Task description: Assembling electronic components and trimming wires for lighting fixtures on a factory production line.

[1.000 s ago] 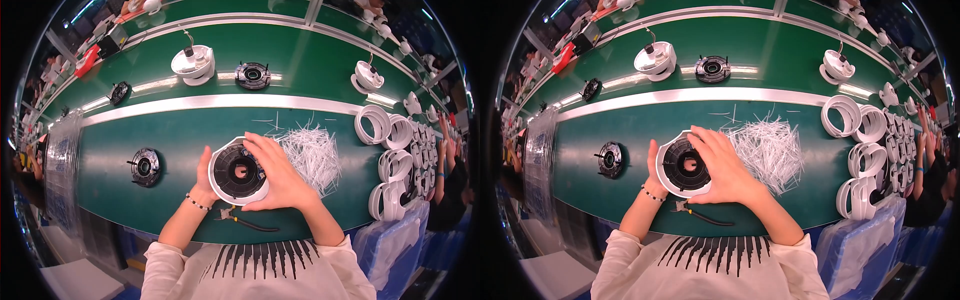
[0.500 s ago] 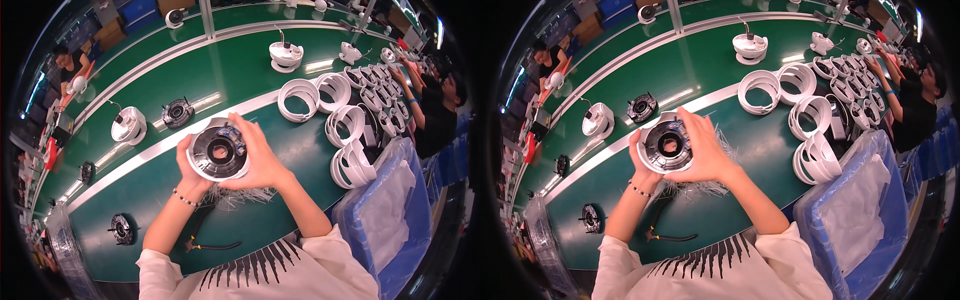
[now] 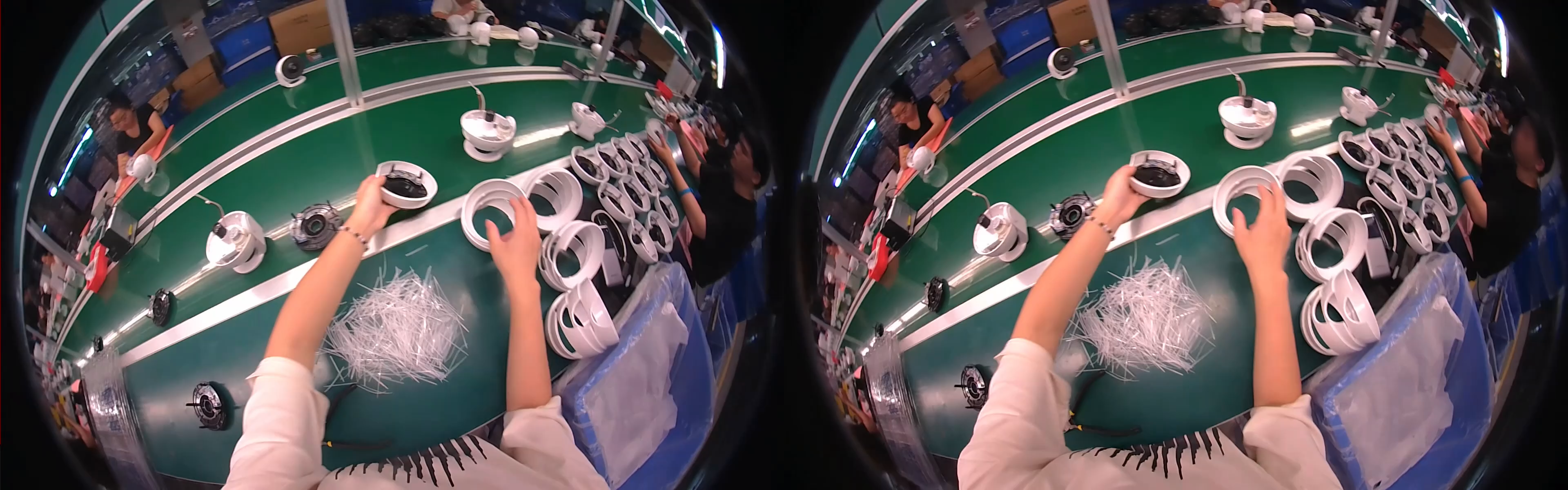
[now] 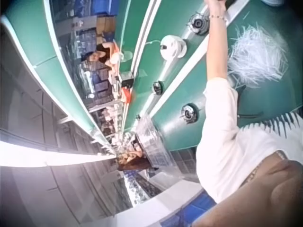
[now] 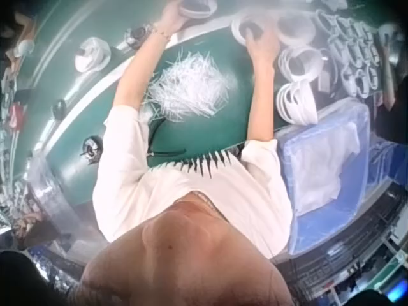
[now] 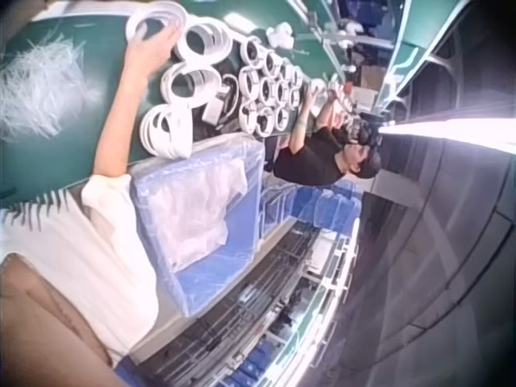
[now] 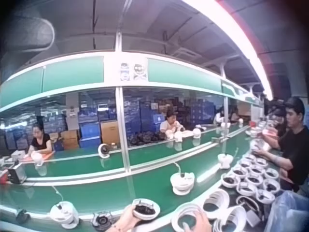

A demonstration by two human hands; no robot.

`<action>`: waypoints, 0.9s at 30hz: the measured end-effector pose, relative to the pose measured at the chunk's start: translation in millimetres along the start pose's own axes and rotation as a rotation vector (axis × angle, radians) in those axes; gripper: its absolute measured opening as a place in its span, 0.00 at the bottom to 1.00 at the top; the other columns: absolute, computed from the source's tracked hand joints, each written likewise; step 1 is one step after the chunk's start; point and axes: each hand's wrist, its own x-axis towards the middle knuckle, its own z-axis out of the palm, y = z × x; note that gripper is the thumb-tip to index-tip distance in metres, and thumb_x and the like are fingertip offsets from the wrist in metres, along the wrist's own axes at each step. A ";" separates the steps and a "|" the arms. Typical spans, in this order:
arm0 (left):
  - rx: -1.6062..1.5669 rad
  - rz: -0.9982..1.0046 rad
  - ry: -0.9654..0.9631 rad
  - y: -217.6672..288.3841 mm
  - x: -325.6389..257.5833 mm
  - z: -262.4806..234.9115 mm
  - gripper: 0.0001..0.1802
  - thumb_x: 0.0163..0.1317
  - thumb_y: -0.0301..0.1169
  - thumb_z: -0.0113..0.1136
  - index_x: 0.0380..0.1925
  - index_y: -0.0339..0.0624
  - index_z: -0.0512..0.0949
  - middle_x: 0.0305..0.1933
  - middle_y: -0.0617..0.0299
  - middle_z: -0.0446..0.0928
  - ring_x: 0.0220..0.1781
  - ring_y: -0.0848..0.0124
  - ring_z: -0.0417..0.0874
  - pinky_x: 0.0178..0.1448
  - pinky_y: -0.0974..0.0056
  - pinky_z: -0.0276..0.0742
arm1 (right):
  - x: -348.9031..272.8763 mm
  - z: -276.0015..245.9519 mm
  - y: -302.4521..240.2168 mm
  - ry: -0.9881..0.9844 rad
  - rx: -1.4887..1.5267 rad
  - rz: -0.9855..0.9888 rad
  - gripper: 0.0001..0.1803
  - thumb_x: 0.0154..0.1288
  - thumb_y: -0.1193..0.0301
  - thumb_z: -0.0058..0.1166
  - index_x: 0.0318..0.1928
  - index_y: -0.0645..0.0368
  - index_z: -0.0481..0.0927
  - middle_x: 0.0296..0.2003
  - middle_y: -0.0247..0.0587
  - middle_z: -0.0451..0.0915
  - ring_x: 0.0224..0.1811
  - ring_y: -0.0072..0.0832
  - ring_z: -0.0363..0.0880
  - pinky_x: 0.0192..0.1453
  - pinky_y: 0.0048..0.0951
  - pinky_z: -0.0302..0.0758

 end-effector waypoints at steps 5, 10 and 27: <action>0.283 0.039 0.160 -13.7 39.0 -12.4 0.25 0.59 0.35 0.47 0.54 0.34 0.57 0.49 0.50 0.67 0.48 0.58 0.73 0.50 0.54 0.69 | 21.9 5.4 6.1 0.007 -0.093 -0.073 0.29 0.48 0.70 0.56 0.52 0.64 0.64 0.55 0.55 0.61 0.55 0.47 0.63 0.55 0.36 0.65; 1.653 0.806 0.302 41.0 14.7 -28.1 0.14 0.46 0.31 0.58 0.34 0.36 0.73 0.37 0.50 0.74 0.42 0.55 0.75 0.45 0.56 0.71 | 53.3 16.8 16.2 -0.257 -0.186 -0.100 0.26 0.47 0.73 0.56 0.49 0.68 0.66 0.48 0.58 0.69 0.51 0.48 0.67 0.53 0.39 0.66; 1.183 0.428 0.340 73.1 -54.5 -83.5 0.18 0.40 0.25 0.56 0.36 0.35 0.75 0.34 0.50 0.77 0.39 0.57 0.78 0.45 0.63 0.72 | 67.3 -8.1 -56.2 -0.169 0.053 -0.212 0.18 0.47 0.65 0.59 0.35 0.65 0.75 0.25 0.48 0.77 0.29 0.42 0.76 0.35 0.36 0.71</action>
